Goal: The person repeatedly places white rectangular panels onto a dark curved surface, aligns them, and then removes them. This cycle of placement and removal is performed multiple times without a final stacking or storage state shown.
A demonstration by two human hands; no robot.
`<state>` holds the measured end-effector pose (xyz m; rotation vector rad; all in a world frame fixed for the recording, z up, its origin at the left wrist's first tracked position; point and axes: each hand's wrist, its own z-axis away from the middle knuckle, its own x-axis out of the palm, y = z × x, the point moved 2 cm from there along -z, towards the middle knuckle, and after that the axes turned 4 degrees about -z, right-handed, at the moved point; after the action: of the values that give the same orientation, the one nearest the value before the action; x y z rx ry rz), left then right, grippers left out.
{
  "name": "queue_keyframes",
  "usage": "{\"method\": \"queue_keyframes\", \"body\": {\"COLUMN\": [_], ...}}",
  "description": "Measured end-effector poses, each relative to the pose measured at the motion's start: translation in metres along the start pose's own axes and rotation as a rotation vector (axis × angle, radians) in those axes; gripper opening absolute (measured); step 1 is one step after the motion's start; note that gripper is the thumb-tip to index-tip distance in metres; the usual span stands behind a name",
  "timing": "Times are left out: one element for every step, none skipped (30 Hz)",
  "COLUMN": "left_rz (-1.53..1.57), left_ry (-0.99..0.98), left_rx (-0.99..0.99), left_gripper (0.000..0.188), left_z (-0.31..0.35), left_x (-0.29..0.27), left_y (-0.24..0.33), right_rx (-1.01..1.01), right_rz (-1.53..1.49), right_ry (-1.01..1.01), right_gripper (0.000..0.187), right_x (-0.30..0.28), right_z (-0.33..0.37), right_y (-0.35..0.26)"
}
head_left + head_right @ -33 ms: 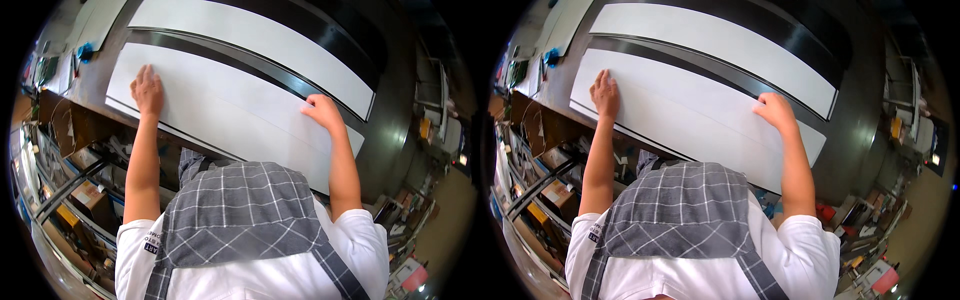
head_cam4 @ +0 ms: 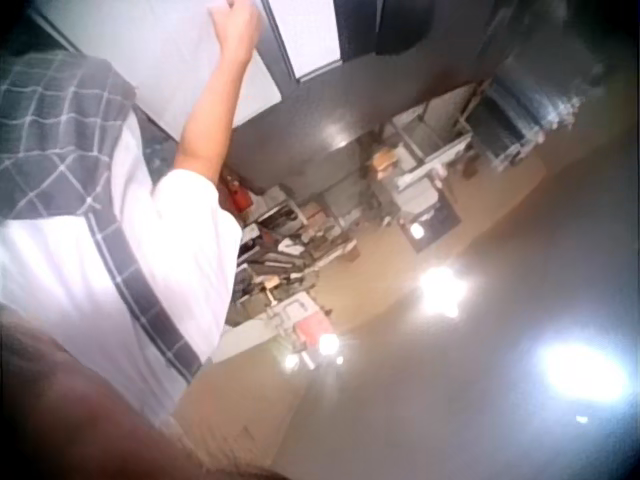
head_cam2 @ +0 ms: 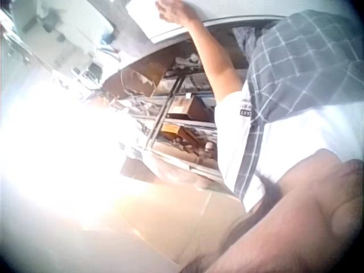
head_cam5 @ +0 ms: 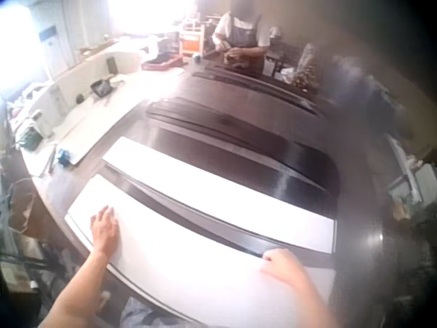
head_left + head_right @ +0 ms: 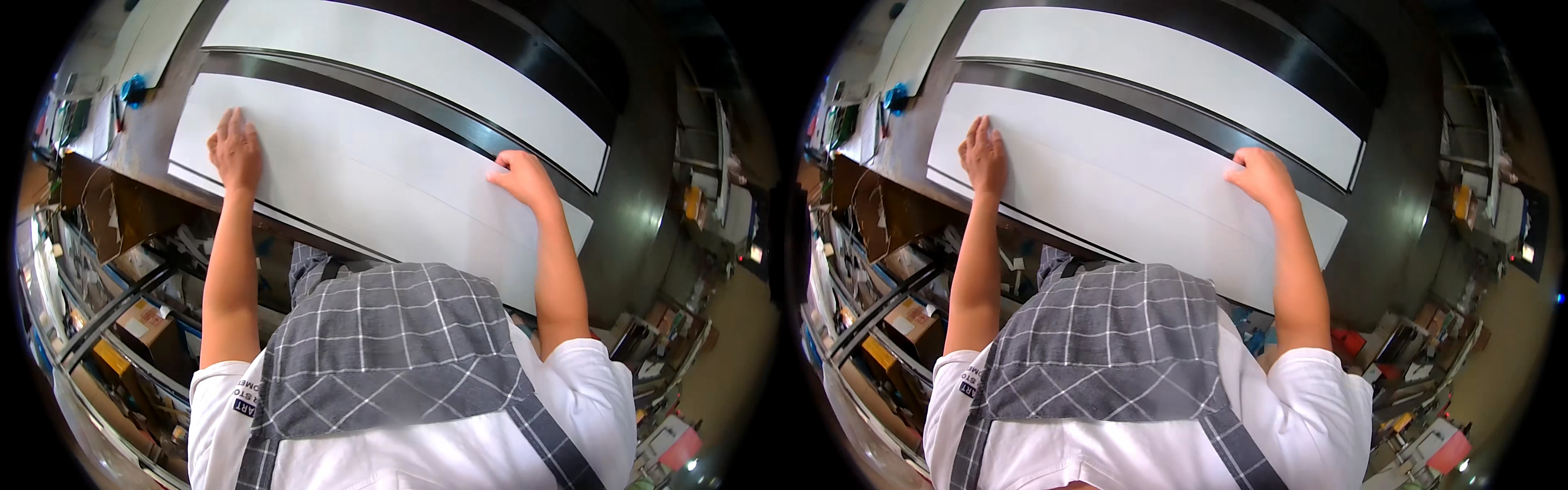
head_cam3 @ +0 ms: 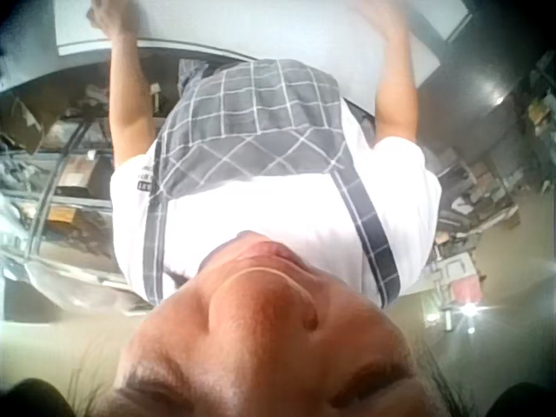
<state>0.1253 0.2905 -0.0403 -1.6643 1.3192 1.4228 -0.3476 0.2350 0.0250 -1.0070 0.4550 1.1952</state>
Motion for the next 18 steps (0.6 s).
{"method": "queue_keyframes", "body": {"left_rz": [0.001, 0.000, -0.001, -0.003, -0.011, -0.018, -0.024, -0.031, -0.029, -0.029, -0.029, -0.026, -0.032, -0.046, -0.048, -0.040, -0.027, -0.002], "left_ry": [-0.008, -0.011, -0.013, -0.015, -0.004, 0.001, 0.005, 0.009, 0.001, 0.001, 0.001, -0.001, -0.004, 0.016, 0.040, 0.061, 0.075, 0.087], "left_rx": [-0.005, -0.003, -0.003, -0.003, 0.016, 0.023, 0.031, 0.038, 0.034, 0.042, 0.052, 0.063, 0.070, 0.109, 0.152, 0.193, 0.198, 0.211], "left_gripper": [0.041, 0.042, 0.042, 0.042, 0.043, 0.043, 0.043, 0.043, 0.043, 0.042, 0.042, 0.042, 0.042, 0.041, 0.041, 0.041, 0.041, 0.041], "left_z": [0.000, 0.000, 0.001, 0.000, 0.000, -0.001, -0.001, 0.000, 0.001, 0.001, -0.001, -0.003, -0.004, -0.005, -0.009, -0.010, -0.009, -0.010], "left_x": [0.000, -0.001, -0.001, 0.001, 0.005, 0.007, 0.008, 0.009, 0.007, 0.008, 0.011, 0.014, 0.015, 0.015, 0.020, 0.029, 0.031, 0.033], "left_y": [-0.001, 0.000, 0.000, -0.001, -0.006, -0.009, -0.012, -0.013, -0.010, -0.011, -0.013, -0.013, -0.011, -0.011, -0.016, -0.024, -0.032, -0.033], "right_rx": [-0.010, -0.021, -0.034, -0.032, -0.031, -0.031, -0.001, 0.003, 0.006, 0.009, 0.014, -0.012, -0.034, -0.053, -0.009, 0.027, 0.064, 0.069], "right_rz": [-0.012, -0.024, -0.035, -0.026, -0.017, -0.007, -0.023, -0.032, -0.042, -0.052, -0.024, -0.012, 0.001, 0.014, 0.084, 0.108, 0.138, 0.183], "right_ry": [0.014, 0.027, 0.042, 0.045, 0.048, 0.049, 0.042, 0.039, 0.038, 0.037, 0.045, 0.095, 0.147, 0.200, 0.196, 0.256, 0.313, 0.333], "right_gripper": [0.029, 0.028, 0.028, 0.028, 0.027, 0.027, 0.026, 0.026, 0.026, 0.026, 0.026, 0.026, 0.026, 0.026, 0.032, 0.039, 0.048, 0.058], "right_x": [0.000, 0.000, 0.001, 0.002, 0.004, 0.005, 0.005, 0.006, 0.006, 0.007, 0.010, 0.012, 0.015, 0.019, 0.025, 0.027, 0.028, 0.029], "right_z": [0.001, 0.002, 0.003, 0.002, 0.002, 0.001, 0.003, 0.004, 0.004, 0.004, 0.003, 0.005, 0.007, 0.010, 0.010, 0.017, 0.027, 0.039], "right_y": [0.000, 0.000, 0.001, 0.002, 0.002, 0.002, 0.001, 0.001, 0.001, 0.002, 0.004, 0.006, 0.008, 0.009, 0.010, 0.002, -0.007, -0.014]}}
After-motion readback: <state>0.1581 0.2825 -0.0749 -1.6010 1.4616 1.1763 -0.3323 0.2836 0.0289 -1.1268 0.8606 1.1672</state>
